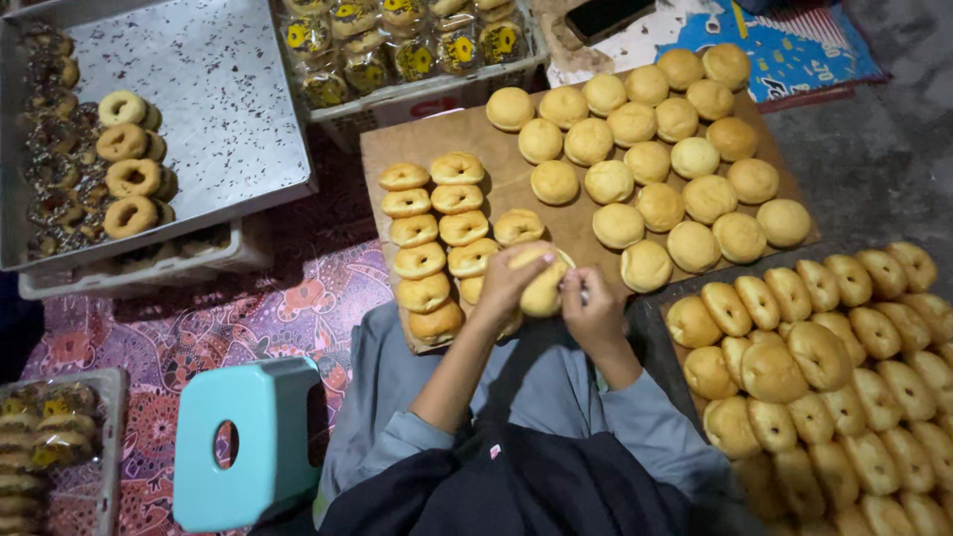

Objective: The person sits on the floor and uses a small metal tool to press a hole into the center of round pastries. They handle the pastries one at a time, placing each finished piece into a neat row on a wooden board. Other trays of pastries and packaged goods are visible nearby.

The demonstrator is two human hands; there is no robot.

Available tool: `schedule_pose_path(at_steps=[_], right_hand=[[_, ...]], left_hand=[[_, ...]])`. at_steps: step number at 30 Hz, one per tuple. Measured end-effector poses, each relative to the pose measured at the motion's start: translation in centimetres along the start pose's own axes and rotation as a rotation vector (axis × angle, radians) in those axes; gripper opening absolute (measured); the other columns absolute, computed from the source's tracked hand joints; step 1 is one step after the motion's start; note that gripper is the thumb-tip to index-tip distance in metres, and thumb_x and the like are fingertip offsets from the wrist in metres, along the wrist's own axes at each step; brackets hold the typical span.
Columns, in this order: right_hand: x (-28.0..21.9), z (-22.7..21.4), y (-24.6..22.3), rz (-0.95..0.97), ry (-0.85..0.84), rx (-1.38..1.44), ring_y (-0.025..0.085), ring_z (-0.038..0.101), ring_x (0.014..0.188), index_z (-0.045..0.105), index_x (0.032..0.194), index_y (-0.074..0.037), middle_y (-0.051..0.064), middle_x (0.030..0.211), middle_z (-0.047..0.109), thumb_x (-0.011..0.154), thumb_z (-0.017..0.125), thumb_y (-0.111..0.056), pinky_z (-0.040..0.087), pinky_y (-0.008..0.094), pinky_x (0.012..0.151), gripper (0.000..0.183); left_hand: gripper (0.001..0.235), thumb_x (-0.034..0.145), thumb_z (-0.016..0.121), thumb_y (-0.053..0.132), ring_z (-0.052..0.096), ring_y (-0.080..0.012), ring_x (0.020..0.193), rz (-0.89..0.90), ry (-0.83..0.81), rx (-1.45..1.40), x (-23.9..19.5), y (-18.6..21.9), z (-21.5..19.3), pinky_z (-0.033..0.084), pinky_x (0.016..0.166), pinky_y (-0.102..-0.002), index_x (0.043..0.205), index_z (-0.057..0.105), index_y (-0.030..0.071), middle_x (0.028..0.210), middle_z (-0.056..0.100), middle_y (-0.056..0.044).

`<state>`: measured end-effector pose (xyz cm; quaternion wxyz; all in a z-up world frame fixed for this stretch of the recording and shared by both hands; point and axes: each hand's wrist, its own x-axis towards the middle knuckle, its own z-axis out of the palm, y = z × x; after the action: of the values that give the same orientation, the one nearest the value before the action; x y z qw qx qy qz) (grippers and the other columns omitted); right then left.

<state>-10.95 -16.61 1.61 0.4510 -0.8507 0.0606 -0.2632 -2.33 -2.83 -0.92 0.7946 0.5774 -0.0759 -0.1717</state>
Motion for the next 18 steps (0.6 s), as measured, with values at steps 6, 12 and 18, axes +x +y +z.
schedule_pose_path(at_steps=[6,12,18], right_hand=[[0.9,-0.1,3.1,0.173,-0.183,0.246,0.009,0.056,0.066,0.069,0.088,-0.002,0.004,0.072,0.065,0.105,0.066,-0.023,0.045,0.031,0.057,0.028],[0.5,0.7,3.8,0.035,-0.167,0.185,0.005,0.060,0.063,0.073,0.091,-0.001,-0.002,0.071,0.068,0.098,0.067,-0.019,0.049,0.028,0.056,0.020],[0.4,2.6,4.8,-0.237,0.152,-0.185,0.013,0.057,0.060,0.066,0.078,-0.001,0.009,0.067,0.062,0.103,0.072,-0.015,0.045,0.033,0.057,0.029]], left_hand=[[0.031,0.091,0.076,0.013,0.074,-0.0187,0.085,-0.218,0.011,-0.280,-1.8,0.2,-0.6,0.062,0.075,-0.032,0.115,0.072,-0.006,0.101,0.076,-0.014],[0.032,0.092,0.075,0.012,0.075,-0.0194,0.088,-0.256,0.068,-0.429,-3.5,-0.5,0.8,0.062,0.077,-0.032,0.118,0.070,-0.006,0.104,0.076,-0.014],[0.033,0.091,0.075,0.009,0.074,-0.0165,0.091,-0.164,0.209,-0.451,-3.1,-2.1,1.7,0.061,0.079,-0.030,0.120,0.068,-0.004,0.106,0.075,-0.011]])
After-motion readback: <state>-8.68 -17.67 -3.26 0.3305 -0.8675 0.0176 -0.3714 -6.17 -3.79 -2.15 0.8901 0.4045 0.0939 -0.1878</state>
